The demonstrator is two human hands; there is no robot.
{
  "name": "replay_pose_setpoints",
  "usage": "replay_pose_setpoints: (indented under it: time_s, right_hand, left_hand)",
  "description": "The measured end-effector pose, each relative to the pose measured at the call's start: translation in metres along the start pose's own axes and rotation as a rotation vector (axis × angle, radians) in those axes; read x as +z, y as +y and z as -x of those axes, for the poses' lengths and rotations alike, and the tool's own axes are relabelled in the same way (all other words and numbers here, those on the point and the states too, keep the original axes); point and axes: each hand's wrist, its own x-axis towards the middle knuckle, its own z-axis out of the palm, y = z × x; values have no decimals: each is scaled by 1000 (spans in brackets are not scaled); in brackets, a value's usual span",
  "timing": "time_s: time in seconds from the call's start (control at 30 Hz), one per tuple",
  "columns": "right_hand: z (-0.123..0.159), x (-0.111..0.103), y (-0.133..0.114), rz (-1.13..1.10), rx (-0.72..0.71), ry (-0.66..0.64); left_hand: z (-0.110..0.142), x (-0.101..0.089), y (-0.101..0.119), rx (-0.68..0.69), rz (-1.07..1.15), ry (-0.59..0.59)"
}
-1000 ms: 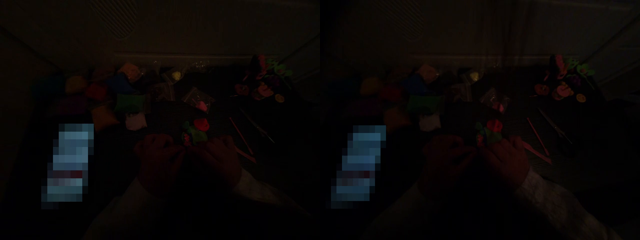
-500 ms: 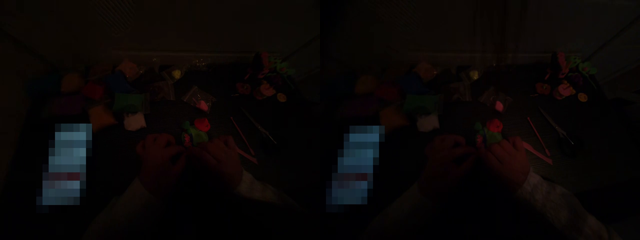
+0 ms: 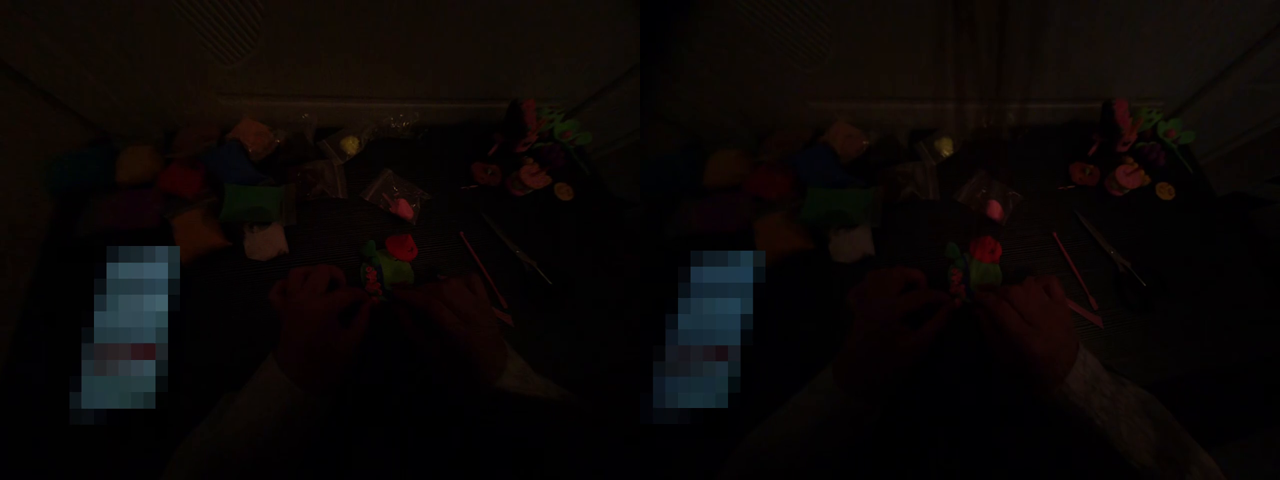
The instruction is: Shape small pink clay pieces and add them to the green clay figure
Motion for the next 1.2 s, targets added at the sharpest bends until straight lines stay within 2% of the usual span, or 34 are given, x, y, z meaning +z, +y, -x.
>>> replay_pose_setpoints:
  time_s: [0.9,1.07,1.2]
  right_hand:
    - [-2,2,1,-30,-130,-38]
    - [0,2,1,-61,-110,-2]
    - [5,-14,2,-74,-35,13]
  left_hand:
    - [-5,2,4,-61,-20,-4]
    - [-3,1,1,-26,-20,1]
    - [-1,-2,-5,17,56,-22]
